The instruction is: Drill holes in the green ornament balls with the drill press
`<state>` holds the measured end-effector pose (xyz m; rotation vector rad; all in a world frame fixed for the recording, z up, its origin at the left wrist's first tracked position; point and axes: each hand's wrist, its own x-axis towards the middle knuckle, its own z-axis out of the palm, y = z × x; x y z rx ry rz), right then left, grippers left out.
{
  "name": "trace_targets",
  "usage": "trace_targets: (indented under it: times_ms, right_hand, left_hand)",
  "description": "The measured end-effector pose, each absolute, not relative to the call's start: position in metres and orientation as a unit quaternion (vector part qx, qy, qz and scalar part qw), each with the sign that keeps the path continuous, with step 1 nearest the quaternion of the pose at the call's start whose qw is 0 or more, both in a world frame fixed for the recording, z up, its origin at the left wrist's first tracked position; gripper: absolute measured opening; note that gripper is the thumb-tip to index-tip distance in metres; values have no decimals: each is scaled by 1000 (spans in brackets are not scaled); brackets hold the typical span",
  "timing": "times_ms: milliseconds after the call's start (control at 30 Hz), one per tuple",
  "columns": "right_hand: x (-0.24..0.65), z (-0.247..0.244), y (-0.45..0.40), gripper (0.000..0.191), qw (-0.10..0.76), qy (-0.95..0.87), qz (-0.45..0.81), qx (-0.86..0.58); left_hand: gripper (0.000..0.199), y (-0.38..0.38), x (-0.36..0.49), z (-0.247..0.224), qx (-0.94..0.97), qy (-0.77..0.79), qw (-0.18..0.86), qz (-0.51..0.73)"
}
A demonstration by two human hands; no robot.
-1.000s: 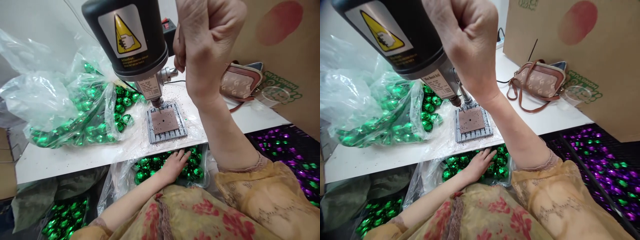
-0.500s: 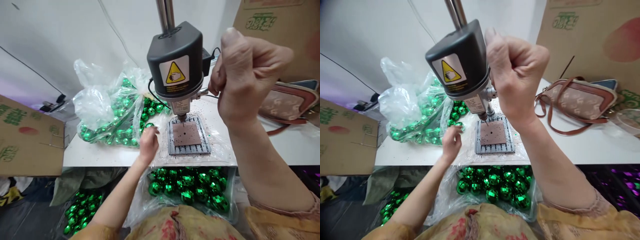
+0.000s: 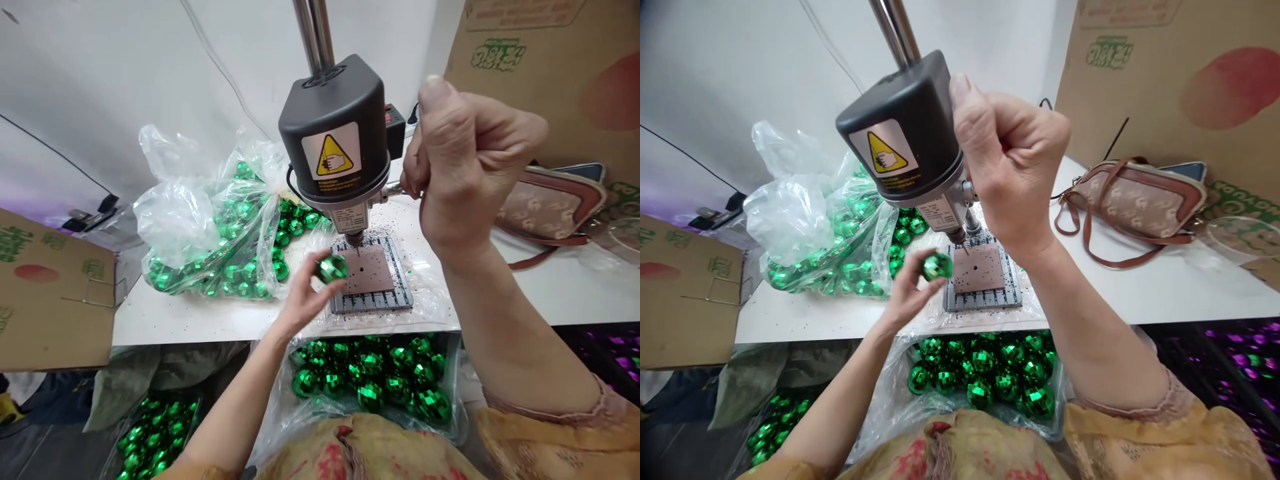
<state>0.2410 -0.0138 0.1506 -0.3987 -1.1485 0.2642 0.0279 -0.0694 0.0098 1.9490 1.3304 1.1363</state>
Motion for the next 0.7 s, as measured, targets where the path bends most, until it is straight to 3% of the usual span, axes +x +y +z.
trace_targets:
  times_ms: [100, 300, 533, 700]
  right_hand:
    - [241, 151, -14, 54, 820, -536, 134, -151]
    - [239, 150, -11, 58, 826, -528, 124, -155]
    - [239, 150, -11, 63, 820, -532, 120, -176]
    - [241, 153, -20, 56, 812, -536, 146, -180]
  left_hand:
    - [65, -75, 52, -5, 738, 458, 341, 360]
    - [53, -44, 50, -18, 719, 504, 283, 386]
    - [54, -37, 53, -18, 692, 512, 341, 378]
    - [53, -31, 56, -19, 705, 510, 332, 364]
